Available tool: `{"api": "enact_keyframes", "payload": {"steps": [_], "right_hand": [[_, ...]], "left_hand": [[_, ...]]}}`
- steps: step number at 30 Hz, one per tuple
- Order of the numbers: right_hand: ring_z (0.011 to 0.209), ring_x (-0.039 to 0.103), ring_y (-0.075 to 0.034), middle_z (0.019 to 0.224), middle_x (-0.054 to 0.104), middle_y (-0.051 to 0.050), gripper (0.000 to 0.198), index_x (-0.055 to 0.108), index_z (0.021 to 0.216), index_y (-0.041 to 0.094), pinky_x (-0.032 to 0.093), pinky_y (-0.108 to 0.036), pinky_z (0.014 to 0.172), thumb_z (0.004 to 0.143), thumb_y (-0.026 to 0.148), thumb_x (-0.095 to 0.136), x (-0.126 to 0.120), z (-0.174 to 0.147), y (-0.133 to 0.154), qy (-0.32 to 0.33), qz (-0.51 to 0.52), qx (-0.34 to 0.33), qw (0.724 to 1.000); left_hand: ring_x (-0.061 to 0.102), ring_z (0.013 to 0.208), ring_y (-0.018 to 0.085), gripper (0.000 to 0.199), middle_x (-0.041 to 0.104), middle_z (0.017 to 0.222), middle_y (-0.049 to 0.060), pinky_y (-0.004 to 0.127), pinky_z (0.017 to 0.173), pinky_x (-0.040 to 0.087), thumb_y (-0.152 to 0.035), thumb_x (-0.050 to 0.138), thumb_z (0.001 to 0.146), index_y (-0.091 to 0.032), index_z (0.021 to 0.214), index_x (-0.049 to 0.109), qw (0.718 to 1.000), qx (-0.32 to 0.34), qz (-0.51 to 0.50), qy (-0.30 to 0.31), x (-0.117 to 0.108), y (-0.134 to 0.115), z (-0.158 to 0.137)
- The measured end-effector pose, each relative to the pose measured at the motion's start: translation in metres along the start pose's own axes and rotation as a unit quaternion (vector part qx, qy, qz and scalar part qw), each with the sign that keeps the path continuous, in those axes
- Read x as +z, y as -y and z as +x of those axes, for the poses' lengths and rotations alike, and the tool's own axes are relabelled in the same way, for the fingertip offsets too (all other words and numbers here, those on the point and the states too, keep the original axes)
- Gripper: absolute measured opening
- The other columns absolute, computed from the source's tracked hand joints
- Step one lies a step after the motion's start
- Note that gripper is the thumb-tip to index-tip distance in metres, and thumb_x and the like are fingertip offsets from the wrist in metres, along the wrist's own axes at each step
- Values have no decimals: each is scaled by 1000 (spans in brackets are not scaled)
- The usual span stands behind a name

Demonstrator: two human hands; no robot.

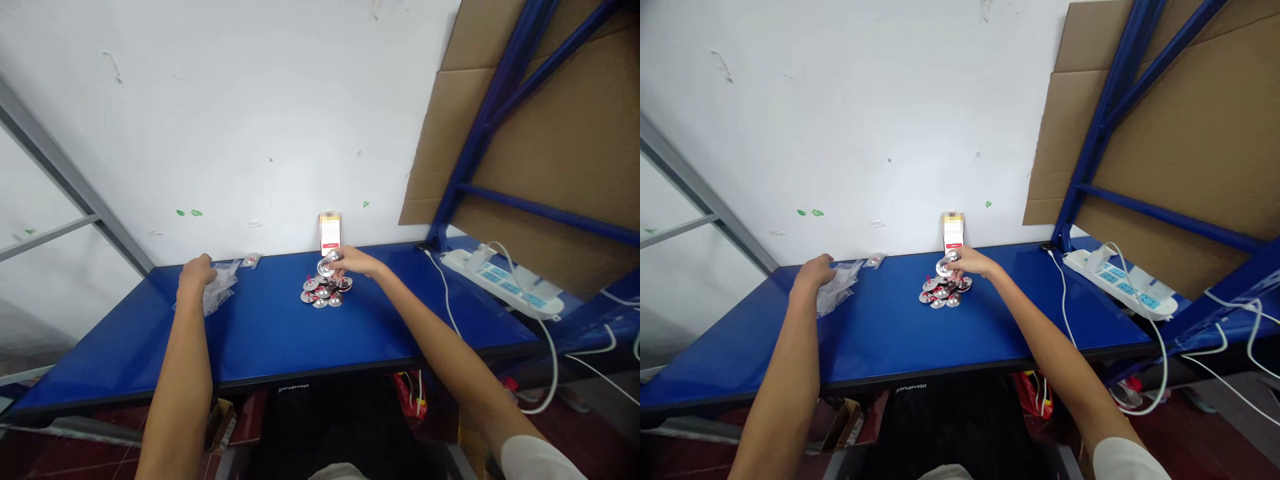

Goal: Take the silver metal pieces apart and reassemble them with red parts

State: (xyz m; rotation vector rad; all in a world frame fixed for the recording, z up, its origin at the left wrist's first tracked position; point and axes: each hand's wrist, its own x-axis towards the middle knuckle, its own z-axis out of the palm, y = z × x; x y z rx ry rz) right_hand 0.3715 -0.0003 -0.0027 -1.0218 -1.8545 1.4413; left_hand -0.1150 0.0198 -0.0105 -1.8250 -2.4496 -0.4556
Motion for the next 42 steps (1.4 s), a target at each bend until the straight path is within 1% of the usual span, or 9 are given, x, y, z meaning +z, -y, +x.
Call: {"api": "enact_keyframes", "payload": {"steps": [4, 12, 17, 22, 26, 30, 33, 37, 42], "right_hand": [[46, 60, -14, 55, 69, 1, 14, 77, 91, 15, 50, -22, 42, 79, 22, 80, -3, 1, -7, 33, -77, 24, 996], [45, 59, -15, 56, 69, 1, 19, 76, 95, 17, 46, -23, 42, 78, 22, 82, -2, 5, -12, 28, -118, 22, 992], [50, 61, -14, 64, 72, 1, 18, 78, 96, 17, 47, -22, 48, 78, 19, 79, 0, 4, -10, 7, -143, -11, 990], [69, 68, -15, 84, 77, -1, 21, 79, 98, 17, 53, -25, 68, 78, 17, 72, 7, 4, -5, -48, -182, -127, 974], [88, 71, -18, 93, 78, -2, 15, 77, 98, 18, 54, -28, 82, 85, 24, 74, 15, 5, 0, -50, -166, -202, 964], [76, 69, -16, 90, 75, -2, 19, 75, 102, 19, 55, -27, 72, 91, 34, 76, 17, 6, -1, -53, -139, -161, 976], [58, 61, -13, 80, 70, 1, 15, 67, 111, 20, 51, -23, 57, 97, 27, 67, 11, 9, -7, -62, -96, -91, 989], [57, 61, -12, 87, 71, 0, 4, 56, 103, 22, 49, -22, 51, 100, 22, 59, -1, 14, -18, -100, -82, -67, 989], [56, 59, -12, 75, 68, 0, 11, 67, 95, 17, 44, -21, 53, 99, 27, 63, -15, 13, -24, -72, -200, -59, 975]], "left_hand": [[60, 119, 43, 64, 66, 129, 25, 54, 101, 51, -18, 62, 70, -16, 134, 70, 995, 63, 4, -72, -3, -12, -8], [60, 120, 37, 42, 74, 118, 15, 52, 111, 45, -11, 53, 78, -19, 112, 78, 953, 227, -160, -123, 3, -94, -31], [70, 103, 31, 28, 81, 109, 8, 45, 98, 54, -22, 57, 90, -26, 104, 81, 887, 330, -321, -35, 27, -158, -69], [75, 98, 28, 29, 82, 111, 7, 41, 87, 58, -42, 71, 95, -29, 119, 82, 816, 391, -419, 74, 40, -197, -105], [76, 92, 27, 34, 82, 101, 8, 38, 80, 60, -50, 73, 95, -25, 117, 82, 797, 376, -465, 85, 46, -200, -110], [75, 89, 24, 28, 83, 103, 7, 36, 80, 57, -45, 64, 102, -24, 110, 82, 843, 383, -378, 8, 51, -189, -99], [72, 86, 22, 25, 81, 104, 7, 35, 82, 54, -36, 61, 104, -23, 108, 81, 876, 398, -270, -31, 55, -182, -92], [70, 83, 21, 20, 78, 104, 6, 33, 78, 53, -32, 62, 101, -23, 106, 79, 867, 442, -228, 16, 60, -181, -88], [70, 88, 21, 22, 75, 110, 7, 33, 80, 55, -27, 64, 96, -24, 112, 80, 842, 475, -239, 94, 52, -179, -89]]}}
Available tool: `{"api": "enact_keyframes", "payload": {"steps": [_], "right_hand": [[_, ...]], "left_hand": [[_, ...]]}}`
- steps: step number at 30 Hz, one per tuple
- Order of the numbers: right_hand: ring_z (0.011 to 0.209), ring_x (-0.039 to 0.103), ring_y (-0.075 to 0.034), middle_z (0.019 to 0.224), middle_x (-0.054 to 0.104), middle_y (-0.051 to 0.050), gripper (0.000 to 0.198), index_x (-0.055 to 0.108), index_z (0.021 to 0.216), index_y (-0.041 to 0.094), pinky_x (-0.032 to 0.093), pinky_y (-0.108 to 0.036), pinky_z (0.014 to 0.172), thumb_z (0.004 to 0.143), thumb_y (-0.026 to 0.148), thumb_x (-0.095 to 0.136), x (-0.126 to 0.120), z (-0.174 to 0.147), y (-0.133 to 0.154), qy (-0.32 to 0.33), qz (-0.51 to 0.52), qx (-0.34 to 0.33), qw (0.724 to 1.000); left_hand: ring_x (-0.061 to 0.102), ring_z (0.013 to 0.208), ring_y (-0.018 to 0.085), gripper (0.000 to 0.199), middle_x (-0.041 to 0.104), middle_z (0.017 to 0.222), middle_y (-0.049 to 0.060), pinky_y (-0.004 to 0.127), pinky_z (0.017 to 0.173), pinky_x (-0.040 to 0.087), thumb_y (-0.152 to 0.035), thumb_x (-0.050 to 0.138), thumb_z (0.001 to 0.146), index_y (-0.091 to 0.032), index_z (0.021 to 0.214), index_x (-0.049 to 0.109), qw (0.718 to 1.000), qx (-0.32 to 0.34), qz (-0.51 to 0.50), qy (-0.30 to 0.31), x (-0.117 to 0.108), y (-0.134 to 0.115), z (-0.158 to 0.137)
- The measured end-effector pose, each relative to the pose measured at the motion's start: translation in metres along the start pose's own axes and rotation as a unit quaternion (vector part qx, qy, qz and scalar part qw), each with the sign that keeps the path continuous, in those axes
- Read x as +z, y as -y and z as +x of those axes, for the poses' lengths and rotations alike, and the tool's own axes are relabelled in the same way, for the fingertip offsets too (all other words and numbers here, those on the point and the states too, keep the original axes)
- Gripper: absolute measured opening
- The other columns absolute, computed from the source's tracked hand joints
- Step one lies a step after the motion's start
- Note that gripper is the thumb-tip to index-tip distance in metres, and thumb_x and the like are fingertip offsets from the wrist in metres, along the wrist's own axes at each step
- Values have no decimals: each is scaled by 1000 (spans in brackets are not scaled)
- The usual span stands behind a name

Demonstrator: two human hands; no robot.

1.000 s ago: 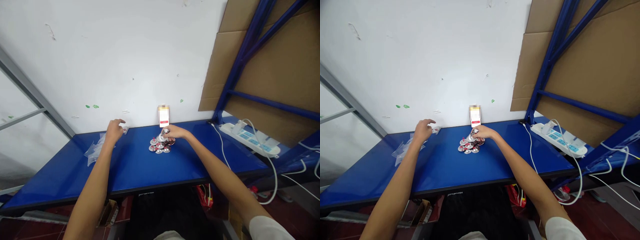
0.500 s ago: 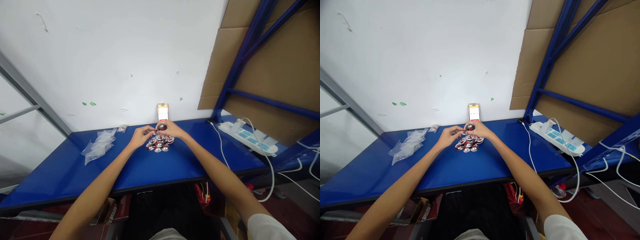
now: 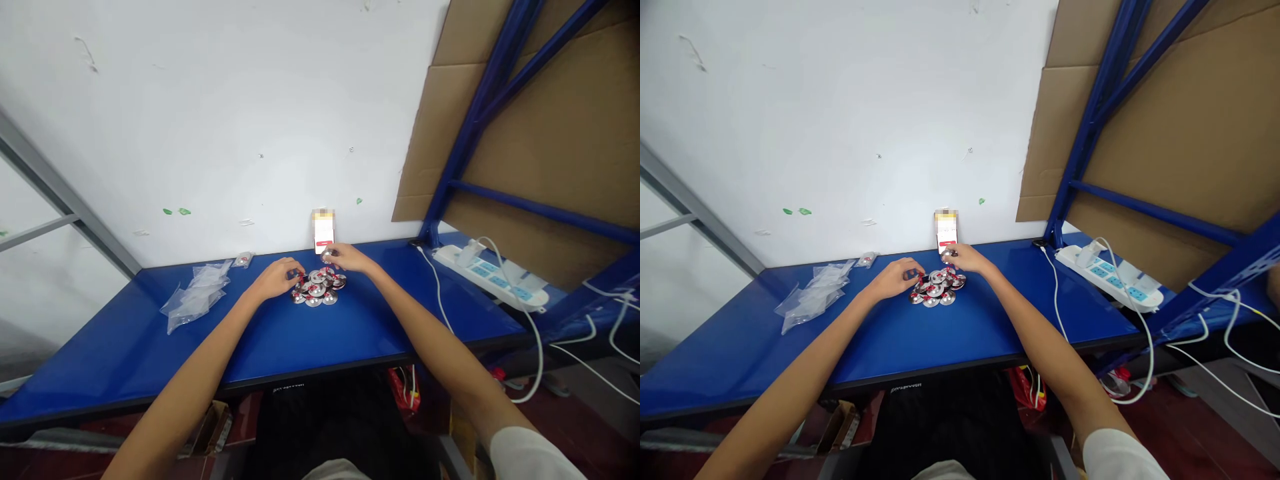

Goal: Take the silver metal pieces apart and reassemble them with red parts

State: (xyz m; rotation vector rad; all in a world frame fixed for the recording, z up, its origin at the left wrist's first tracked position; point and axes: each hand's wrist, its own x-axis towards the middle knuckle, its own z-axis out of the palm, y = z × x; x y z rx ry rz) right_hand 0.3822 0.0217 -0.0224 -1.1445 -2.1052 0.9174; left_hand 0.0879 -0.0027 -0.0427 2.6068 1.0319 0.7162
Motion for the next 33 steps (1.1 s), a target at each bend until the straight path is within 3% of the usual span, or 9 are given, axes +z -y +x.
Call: {"api": "enact_keyframes", "payload": {"steps": [4, 9, 14, 17, 19, 22, 25, 29, 33], "right_hand": [[54, 56, -9, 82, 72, 0, 12, 72, 102, 16, 42, -20, 51, 94, 25, 69, -5, 0, -10, -7, -16, 45, 999], [46, 54, -11, 68, 68, 1, 16, 76, 108, 16, 40, -21, 44, 97, 26, 69, -7, -1, -16, 49, -50, 100, 993], [47, 60, -11, 78, 76, -4, 19, 79, 109, 15, 46, -20, 45, 101, 28, 68, -9, -5, -9, 58, -94, 97, 989], [48, 61, -12, 90, 81, -7, 23, 79, 114, 15, 47, -21, 46, 101, 30, 68, -11, -9, -3, 50, -106, 101, 988], [48, 62, -12, 94, 82, -8, 25, 79, 117, 14, 48, -21, 47, 103, 30, 66, -13, -10, 1, 51, -113, 107, 987], [49, 62, -12, 101, 84, -9, 24, 80, 116, 15, 48, -22, 48, 103, 28, 64, -13, -12, 4, 43, -134, 112, 984], [54, 65, -12, 107, 84, -8, 21, 80, 113, 17, 46, -21, 49, 103, 27, 65, -14, -11, 3, 28, -162, 111, 980], [55, 66, -12, 107, 84, -7, 23, 80, 112, 17, 44, -21, 52, 105, 29, 62, -15, -10, 0, 11, -207, 100, 973], [89, 77, -19, 112, 84, -8, 21, 82, 107, 17, 48, -21, 70, 103, 25, 64, -15, -7, -3, -32, -249, 66, 966]], "left_hand": [[71, 90, 22, 26, 76, 116, 8, 34, 84, 56, -28, 64, 94, -24, 114, 81, 998, -14, -40, 40, -9, -3, -4], [71, 91, 24, 28, 78, 112, 8, 37, 83, 55, -26, 58, 96, -24, 110, 82, 998, -48, -23, 24, -12, 4, -4], [68, 101, 29, 29, 77, 113, 10, 44, 98, 54, -28, 54, 98, -22, 110, 80, 992, -66, 101, -23, -32, 29, -8], [63, 120, 34, 34, 74, 122, 16, 49, 111, 48, -28, 52, 99, -17, 120, 77, 968, -133, 198, -78, -46, 51, -17], [60, 127, 37, 41, 70, 132, 21, 50, 114, 46, -28, 52, 100, -11, 132, 71, 944, -190, 255, -85, -50, 64, -24], [63, 125, 40, 46, 68, 133, 27, 51, 111, 47, -28, 53, 100, -5, 138, 65, 909, -269, 318, -26, -49, 77, -32], [67, 118, 39, 42, 70, 126, 27, 48, 102, 52, -28, 56, 99, -7, 133, 66, 887, -312, 340, 21, -47, 82, -34], [70, 114, 36, 33, 71, 125, 22, 43, 93, 54, -23, 52, 99, -14, 125, 71, 880, -323, 348, 13, -47, 78, -31], [71, 110, 33, 35, 71, 122, 20, 41, 89, 55, -15, 46, 98, -17, 118, 74, 894, -297, 336, -15, -44, 71, -26]]}}
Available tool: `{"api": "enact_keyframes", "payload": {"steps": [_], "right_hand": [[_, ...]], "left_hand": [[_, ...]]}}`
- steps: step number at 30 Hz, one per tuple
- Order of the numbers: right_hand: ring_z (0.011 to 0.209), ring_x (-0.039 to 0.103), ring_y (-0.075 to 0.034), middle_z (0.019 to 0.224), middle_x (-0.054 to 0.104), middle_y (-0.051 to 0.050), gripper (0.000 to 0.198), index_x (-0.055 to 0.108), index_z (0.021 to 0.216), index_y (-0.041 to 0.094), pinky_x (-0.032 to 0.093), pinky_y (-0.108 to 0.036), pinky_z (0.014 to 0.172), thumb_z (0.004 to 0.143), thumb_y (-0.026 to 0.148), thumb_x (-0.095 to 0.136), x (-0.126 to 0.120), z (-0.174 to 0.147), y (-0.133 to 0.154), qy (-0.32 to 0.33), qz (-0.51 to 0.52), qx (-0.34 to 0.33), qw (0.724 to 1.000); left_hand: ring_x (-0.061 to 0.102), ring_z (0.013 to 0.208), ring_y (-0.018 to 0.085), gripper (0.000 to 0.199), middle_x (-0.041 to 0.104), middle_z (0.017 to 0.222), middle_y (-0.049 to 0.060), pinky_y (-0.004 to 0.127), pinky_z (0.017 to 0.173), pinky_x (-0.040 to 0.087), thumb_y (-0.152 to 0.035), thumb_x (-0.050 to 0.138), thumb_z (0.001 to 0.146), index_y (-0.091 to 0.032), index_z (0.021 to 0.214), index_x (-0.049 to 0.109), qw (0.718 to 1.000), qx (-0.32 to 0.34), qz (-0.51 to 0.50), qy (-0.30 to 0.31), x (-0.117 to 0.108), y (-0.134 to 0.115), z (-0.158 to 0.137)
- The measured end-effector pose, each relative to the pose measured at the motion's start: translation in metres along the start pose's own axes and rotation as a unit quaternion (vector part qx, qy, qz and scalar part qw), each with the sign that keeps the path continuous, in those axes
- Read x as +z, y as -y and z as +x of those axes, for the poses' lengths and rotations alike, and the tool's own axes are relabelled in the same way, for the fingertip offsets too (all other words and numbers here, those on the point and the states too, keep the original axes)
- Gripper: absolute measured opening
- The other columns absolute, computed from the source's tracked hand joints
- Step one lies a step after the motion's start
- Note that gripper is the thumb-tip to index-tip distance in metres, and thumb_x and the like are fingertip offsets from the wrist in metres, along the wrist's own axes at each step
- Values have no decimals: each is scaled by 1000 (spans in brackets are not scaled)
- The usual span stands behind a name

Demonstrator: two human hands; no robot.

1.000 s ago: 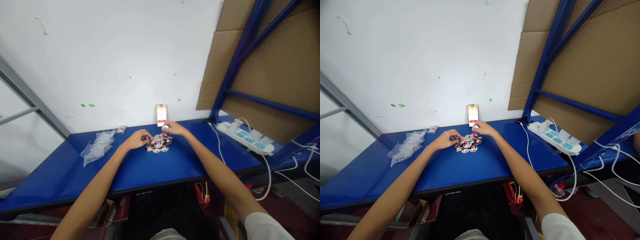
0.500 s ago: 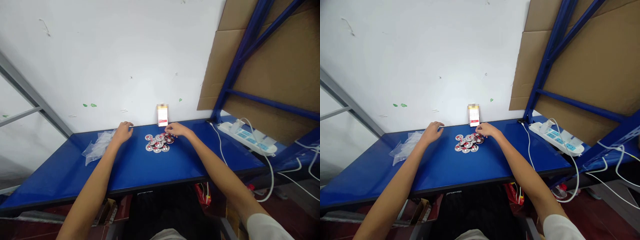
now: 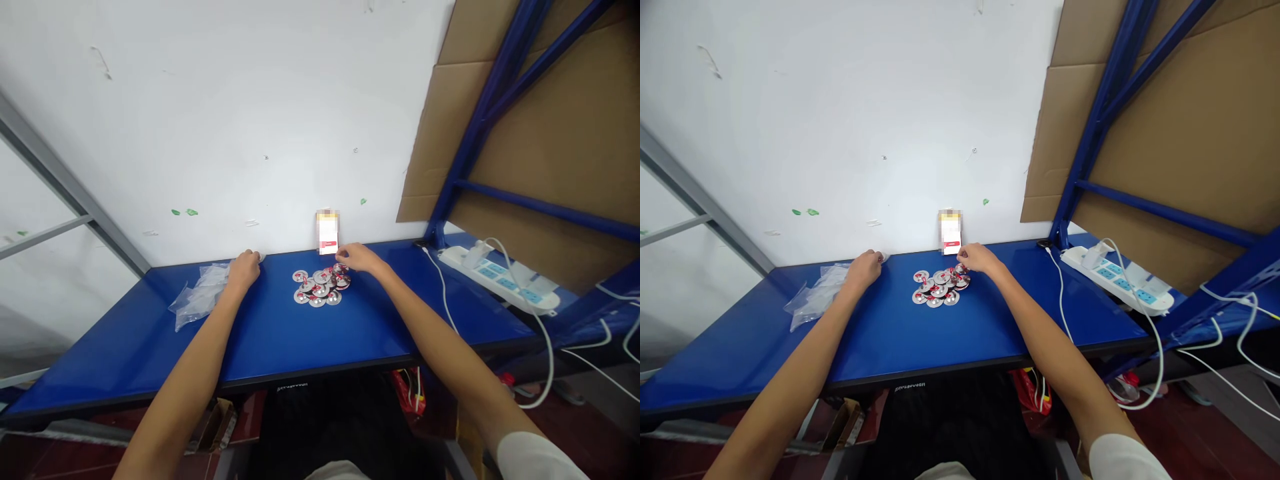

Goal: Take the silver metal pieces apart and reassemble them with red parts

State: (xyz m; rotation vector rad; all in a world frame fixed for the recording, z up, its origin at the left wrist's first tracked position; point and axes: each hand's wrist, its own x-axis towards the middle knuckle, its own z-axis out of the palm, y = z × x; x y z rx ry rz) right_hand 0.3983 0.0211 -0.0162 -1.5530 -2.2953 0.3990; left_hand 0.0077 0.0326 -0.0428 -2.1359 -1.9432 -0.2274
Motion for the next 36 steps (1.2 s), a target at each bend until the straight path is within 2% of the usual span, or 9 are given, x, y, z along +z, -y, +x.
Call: {"api": "enact_keyframes", "payload": {"steps": [3, 10, 16, 20, 23, 26, 29, 33, 36], "right_hand": [[103, 76, -24, 111, 84, -10, 21, 83, 104, 18, 48, -24, 78, 102, 26, 63, 0, 2, 2, -58, -8, -10, 998], [89, 73, -23, 102, 83, -8, 23, 82, 101, 21, 46, -28, 75, 102, 29, 61, -1, -2, 24, -164, 35, -34, 985], [85, 72, -23, 100, 83, -8, 21, 81, 103, 21, 42, -29, 70, 100, 27, 61, 0, -10, 39, -168, 47, -36, 984], [83, 71, -22, 100, 83, -6, 20, 81, 101, 21, 41, -28, 69, 98, 24, 61, 2, -12, 46, -163, 53, -35, 985], [83, 72, -22, 98, 83, -6, 19, 81, 99, 22, 43, -27, 70, 99, 24, 61, 5, -12, 48, -152, 55, -41, 986], [84, 73, -22, 97, 83, -5, 19, 81, 98, 22, 45, -27, 71, 98, 22, 61, 8, -12, 49, -137, 69, -57, 986], [82, 74, -21, 95, 83, -4, 19, 80, 97, 22, 48, -26, 72, 98, 20, 61, 11, -11, 51, -136, 94, -69, 984], [82, 76, -19, 91, 83, -3, 17, 79, 98, 21, 52, -26, 74, 99, 20, 62, 16, -11, 55, -107, 141, -82, 981], [79, 77, -18, 88, 83, -3, 16, 79, 99, 20, 54, -25, 74, 98, 19, 63, 21, -10, 58, -80, 193, -99, 973]], "left_hand": [[70, 106, 32, 33, 74, 112, 17, 41, 89, 55, -13, 46, 96, -19, 106, 77, 998, 32, -55, -21, 2, -8, 0], [68, 109, 33, 31, 74, 114, 18, 43, 98, 54, -29, 53, 97, -19, 116, 76, 988, 60, -131, -62, 11, -22, 0], [66, 117, 38, 45, 77, 119, 19, 50, 110, 48, -55, 58, 98, -18, 112, 79, 975, 112, -189, -19, 6, -23, -1], [69, 117, 36, 48, 77, 122, 17, 47, 110, 49, -49, 71, 88, -18, 124, 78, 956, 173, -238, 6, 8, -24, 0], [73, 108, 32, 44, 80, 113, 14, 42, 104, 52, -43, 67, 91, -19, 127, 75, 952, 166, -255, 10, 8, -26, 1], [75, 96, 30, 33, 80, 98, 11, 39, 94, 56, -47, 62, 97, -21, 109, 78, 944, 116, -308, -7, 5, -29, 0], [76, 86, 26, 35, 79, 93, 9, 36, 81, 60, -52, 67, 95, -18, 100, 76, 867, 16, -497, 0, -2, -38, -3], [79, 101, 26, 37, 79, 116, 15, 34, 84, 64, -47, 73, 93, -13, 110, 74, 645, -47, -761, 48, -14, -56, -9], [79, 104, 25, 34, 80, 118, 15, 33, 91, 65, -39, 82, 90, -12, 110, 75, 595, -47, -799, 70, -21, -70, -15]]}}
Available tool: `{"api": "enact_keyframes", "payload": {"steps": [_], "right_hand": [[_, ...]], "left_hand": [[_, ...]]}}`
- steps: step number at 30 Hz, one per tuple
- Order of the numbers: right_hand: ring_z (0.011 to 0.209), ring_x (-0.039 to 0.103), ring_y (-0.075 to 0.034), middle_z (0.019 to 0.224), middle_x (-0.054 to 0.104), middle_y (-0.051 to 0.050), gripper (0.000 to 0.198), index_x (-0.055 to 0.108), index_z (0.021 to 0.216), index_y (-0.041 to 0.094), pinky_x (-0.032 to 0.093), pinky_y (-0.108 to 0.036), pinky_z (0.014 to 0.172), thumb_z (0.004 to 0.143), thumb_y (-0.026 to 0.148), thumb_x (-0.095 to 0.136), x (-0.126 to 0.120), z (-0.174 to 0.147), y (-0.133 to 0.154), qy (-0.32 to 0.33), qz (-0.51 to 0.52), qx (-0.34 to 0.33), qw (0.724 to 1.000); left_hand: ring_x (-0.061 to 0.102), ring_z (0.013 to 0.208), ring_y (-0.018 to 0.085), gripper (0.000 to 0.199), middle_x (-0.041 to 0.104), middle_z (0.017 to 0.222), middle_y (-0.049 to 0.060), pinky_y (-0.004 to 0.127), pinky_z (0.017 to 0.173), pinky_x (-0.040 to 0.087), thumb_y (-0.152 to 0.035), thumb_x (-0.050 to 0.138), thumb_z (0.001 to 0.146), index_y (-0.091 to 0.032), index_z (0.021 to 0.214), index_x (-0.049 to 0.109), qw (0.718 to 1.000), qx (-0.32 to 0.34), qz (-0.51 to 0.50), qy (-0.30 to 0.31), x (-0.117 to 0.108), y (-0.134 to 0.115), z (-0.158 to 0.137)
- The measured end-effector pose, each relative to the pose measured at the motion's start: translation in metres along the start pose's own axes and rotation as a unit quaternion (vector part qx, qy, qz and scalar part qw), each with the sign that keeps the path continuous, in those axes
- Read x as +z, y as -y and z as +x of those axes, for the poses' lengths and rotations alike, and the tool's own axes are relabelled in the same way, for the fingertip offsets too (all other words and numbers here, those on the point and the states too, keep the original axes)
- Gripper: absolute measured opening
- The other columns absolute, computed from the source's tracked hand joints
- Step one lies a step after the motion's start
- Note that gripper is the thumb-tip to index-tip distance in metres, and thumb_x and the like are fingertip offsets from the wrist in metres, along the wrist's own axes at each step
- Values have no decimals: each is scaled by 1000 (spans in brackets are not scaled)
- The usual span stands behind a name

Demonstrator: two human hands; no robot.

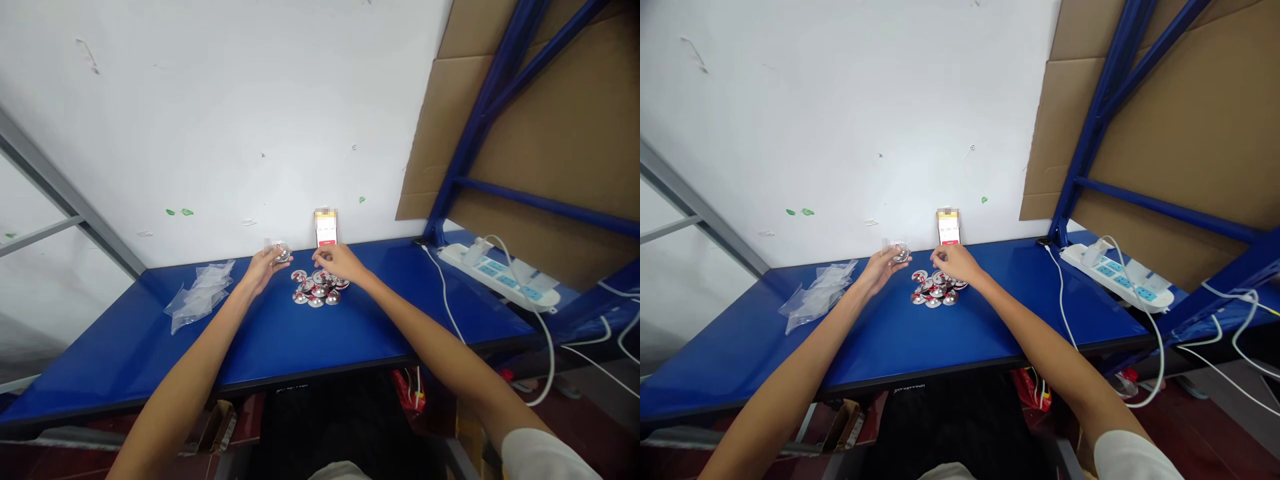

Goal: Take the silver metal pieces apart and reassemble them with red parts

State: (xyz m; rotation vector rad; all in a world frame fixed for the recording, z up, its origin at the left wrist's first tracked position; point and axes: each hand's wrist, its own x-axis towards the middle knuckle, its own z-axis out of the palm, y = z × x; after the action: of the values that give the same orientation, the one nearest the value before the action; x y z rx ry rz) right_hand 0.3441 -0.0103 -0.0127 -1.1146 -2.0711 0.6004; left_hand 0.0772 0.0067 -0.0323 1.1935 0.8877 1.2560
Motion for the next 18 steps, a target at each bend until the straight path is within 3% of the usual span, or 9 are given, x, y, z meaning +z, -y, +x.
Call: {"api": "enact_keyframes", "payload": {"steps": [5, 9, 12, 18], "right_hand": [[67, 73, -14, 94, 82, -4, 16, 74, 107, 19, 55, -24, 61, 102, 28, 62, 15, 1, 2, 8, 105, 21, 994], [52, 64, -12, 101, 80, -5, 38, 66, 125, 21, 48, -23, 44, 100, 49, 70, 23, 0, 8, -1, 165, 67, 984], [56, 66, -13, 97, 78, -4, 38, 69, 119, 21, 49, -23, 45, 98, 53, 70, 24, 0, 10, -22, 171, 65, 983], [82, 74, -21, 96, 79, -7, 26, 77, 99, 21, 54, -24, 59, 94, 45, 72, 15, 5, 3, -60, 143, 68, 986]], "left_hand": [[80, 104, 25, 32, 80, 119, 17, 38, 95, 66, -38, 78, 99, -12, 117, 74, 999, -21, -2, 28, 20, 3, -8], [78, 110, 24, 26, 80, 119, 16, 44, 107, 63, -34, 67, 107, -10, 111, 75, 997, -16, -73, 7, 33, 4, -11], [77, 115, 26, 26, 81, 117, 16, 49, 113, 60, -34, 66, 107, -10, 105, 75, 994, -20, -105, 7, 40, 2, -15], [71, 129, 32, 30, 77, 130, 15, 57, 112, 59, -41, 67, 105, -14, 115, 76, 990, -29, -129, 51, 43, 0, -20]]}}
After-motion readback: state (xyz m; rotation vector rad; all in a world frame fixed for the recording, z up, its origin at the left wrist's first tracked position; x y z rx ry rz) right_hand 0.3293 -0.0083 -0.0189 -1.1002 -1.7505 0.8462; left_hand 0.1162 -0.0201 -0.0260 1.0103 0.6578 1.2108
